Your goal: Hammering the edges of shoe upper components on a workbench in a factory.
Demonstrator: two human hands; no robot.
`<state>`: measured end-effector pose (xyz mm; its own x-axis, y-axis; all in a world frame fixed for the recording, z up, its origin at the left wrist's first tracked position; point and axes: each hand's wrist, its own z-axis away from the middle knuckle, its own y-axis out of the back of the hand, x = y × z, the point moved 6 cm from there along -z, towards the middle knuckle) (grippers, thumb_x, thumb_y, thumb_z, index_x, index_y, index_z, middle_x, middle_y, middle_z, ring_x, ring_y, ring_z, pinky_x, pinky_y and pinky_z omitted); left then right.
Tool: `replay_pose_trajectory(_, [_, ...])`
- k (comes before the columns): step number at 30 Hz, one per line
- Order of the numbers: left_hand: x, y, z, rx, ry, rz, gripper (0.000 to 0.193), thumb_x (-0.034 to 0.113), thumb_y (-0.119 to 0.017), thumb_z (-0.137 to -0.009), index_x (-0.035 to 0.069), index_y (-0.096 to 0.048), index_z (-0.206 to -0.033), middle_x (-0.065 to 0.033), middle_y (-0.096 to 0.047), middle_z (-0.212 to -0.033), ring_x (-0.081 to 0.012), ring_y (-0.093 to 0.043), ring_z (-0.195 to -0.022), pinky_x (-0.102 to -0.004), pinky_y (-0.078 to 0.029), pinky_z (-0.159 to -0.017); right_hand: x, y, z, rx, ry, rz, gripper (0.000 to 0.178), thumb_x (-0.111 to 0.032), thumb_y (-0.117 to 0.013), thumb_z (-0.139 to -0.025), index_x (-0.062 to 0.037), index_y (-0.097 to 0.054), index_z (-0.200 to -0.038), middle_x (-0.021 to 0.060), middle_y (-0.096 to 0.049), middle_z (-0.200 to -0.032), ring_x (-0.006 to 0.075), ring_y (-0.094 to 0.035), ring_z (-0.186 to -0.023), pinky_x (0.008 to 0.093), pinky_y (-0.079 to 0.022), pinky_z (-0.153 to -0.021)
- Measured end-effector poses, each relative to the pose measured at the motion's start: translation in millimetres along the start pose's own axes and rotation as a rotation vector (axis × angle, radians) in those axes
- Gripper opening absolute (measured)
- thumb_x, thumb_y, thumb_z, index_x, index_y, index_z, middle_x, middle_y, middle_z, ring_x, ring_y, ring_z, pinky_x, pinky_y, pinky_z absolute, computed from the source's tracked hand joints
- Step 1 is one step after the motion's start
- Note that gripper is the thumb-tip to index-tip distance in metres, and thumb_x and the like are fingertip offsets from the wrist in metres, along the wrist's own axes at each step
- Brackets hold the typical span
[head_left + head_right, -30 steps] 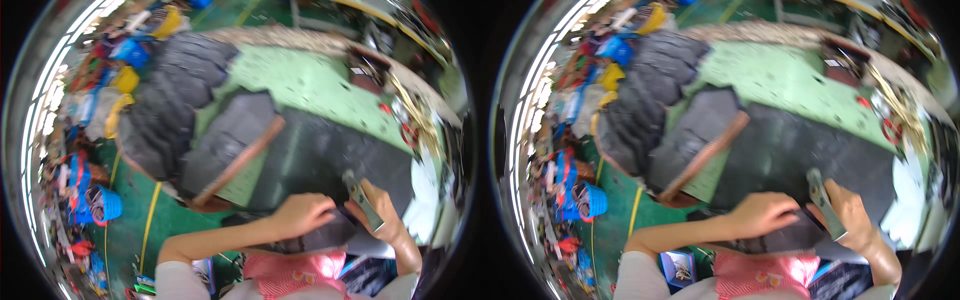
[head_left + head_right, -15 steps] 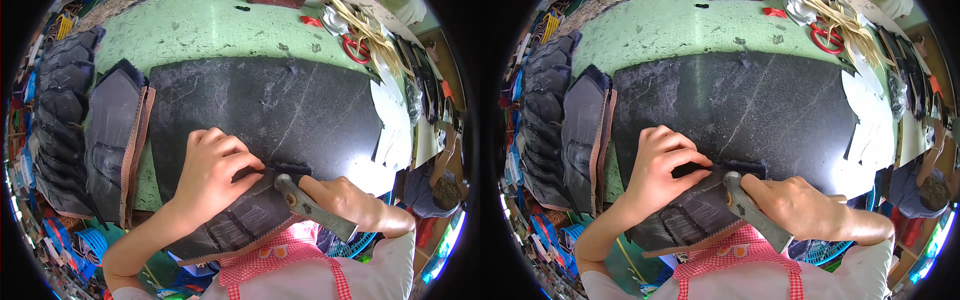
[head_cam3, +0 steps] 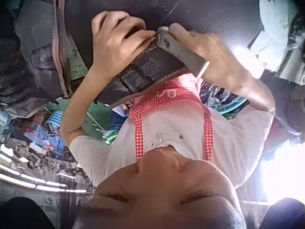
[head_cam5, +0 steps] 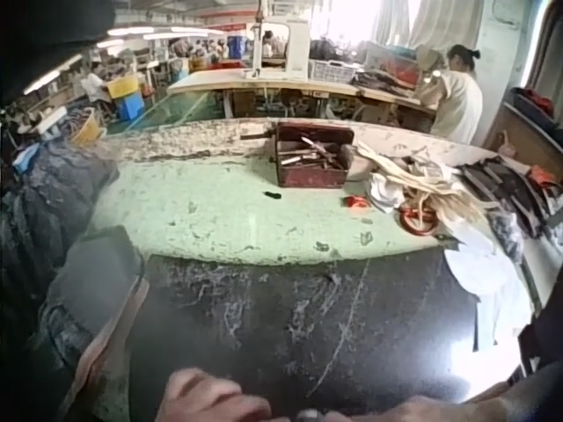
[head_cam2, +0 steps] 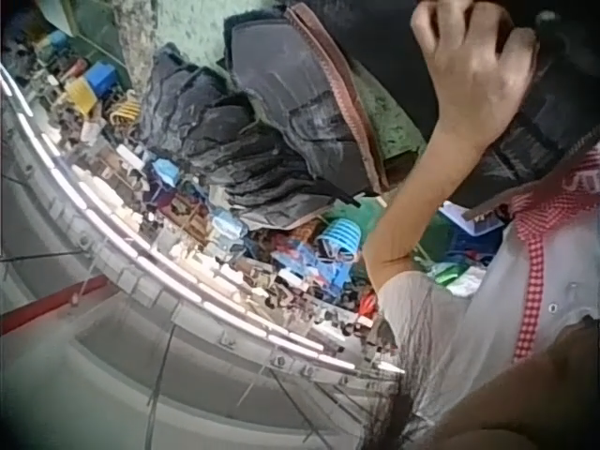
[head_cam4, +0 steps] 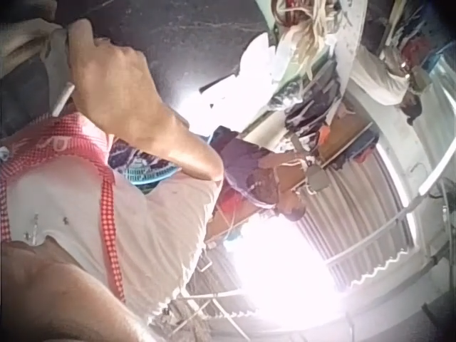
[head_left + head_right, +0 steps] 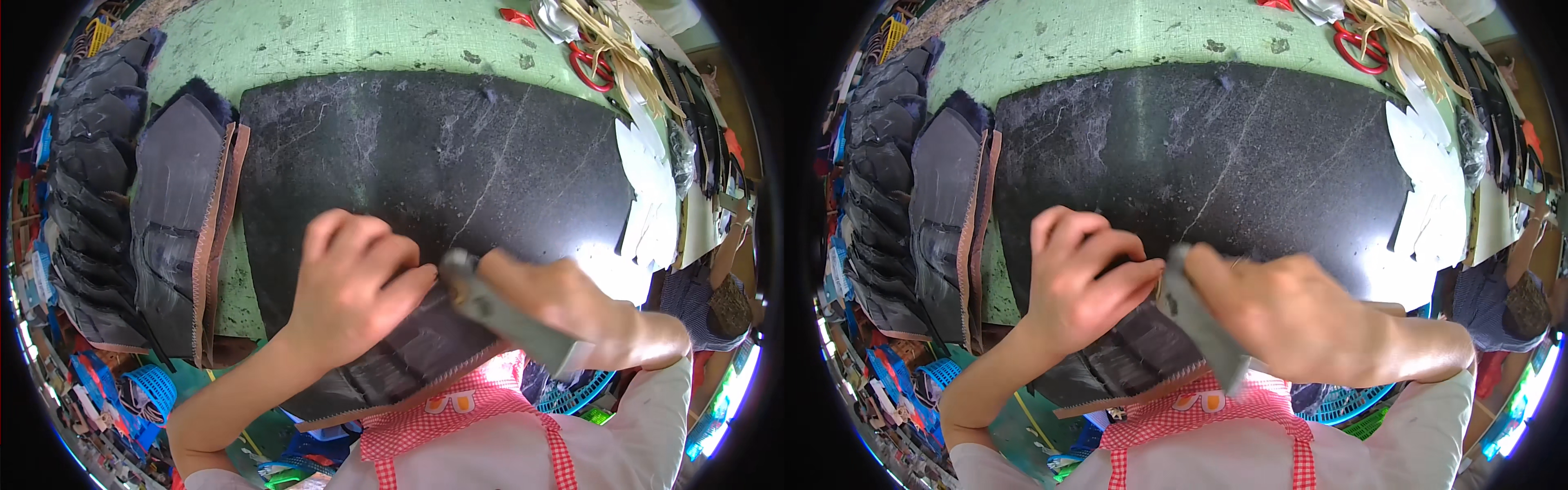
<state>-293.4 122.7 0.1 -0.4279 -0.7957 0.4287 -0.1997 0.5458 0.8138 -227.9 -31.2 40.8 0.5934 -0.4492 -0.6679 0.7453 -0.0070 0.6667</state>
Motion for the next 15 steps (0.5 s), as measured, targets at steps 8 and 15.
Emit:
replay_pose_trajectory(8, [16.2,-0.4,10.3,-0.004,0.016,-0.139,0.019,0.019,-0.085,-0.067,0.015,-0.073,-0.081,0.0018,-0.065,-0.09,-0.0243,-0.058,-0.095,-0.0454,-0.04,-0.09,-7.2,-0.2,-8.5,0.093,0.076,0.172,0.03,-0.012,-0.064,-0.092,0.0028,-0.049,-0.113,0.0144,-0.064,-0.067,0.0313,-0.072,-0.064,0.0405,-0.055,-0.05])
replay_pose_trajectory(15, [11.6,0.9,22.2,-0.023,0.088,-0.054,0.023,0.016,-0.083,-0.062,0.018,-0.074,-0.083,0.0041,-0.065,-0.095,-0.023,-0.057,-0.095,-0.0458,-0.04,-0.089,0.4,1.3,-13.3,0.094,0.1,0.095,0.027,-0.011,-0.067,-0.091,-0.0005,-0.049,-0.108,0.0148,-0.066,-0.07,0.0329,-0.072,-0.063,0.0431,-0.055,-0.05])
